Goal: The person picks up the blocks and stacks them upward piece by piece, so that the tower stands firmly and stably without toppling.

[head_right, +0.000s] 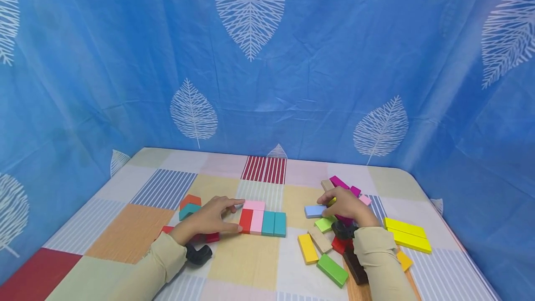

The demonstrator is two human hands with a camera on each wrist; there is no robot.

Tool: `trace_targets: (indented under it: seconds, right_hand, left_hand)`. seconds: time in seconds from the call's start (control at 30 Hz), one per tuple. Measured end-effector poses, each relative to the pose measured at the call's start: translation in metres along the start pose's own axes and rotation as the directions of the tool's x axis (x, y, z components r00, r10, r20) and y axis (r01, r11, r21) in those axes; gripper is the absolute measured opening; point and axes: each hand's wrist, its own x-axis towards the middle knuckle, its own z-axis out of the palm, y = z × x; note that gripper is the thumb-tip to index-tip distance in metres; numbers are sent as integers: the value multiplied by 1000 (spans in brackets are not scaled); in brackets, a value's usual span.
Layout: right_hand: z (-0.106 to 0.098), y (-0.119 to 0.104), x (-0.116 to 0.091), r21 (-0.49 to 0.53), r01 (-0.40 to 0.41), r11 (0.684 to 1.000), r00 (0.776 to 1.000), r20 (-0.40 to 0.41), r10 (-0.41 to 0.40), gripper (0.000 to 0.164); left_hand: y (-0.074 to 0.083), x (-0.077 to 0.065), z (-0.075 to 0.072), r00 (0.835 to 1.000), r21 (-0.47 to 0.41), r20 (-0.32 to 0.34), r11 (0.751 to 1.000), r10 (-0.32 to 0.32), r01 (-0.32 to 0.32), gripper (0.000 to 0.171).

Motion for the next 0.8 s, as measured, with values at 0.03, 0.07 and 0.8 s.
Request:
trace_targets:
  seconds: [0.03,0.07,0.8]
  right_hand:
    - [2,0,1,-14,-2,1000,1000,-10,2,26]
    - [3,0,2,-29,-6,1000,1000,-20,5,25]
    - [22,-20,6,-43,1,999,999,-43,-3,20]
  left_hand:
    - [0,0,0,1000,1,1,1000,0,0,81]
    - [0,0,0,1000,3,2,1000,-1,1,81]
    - [-1,1,-1,1000,5,9,1000,12,-12,81]
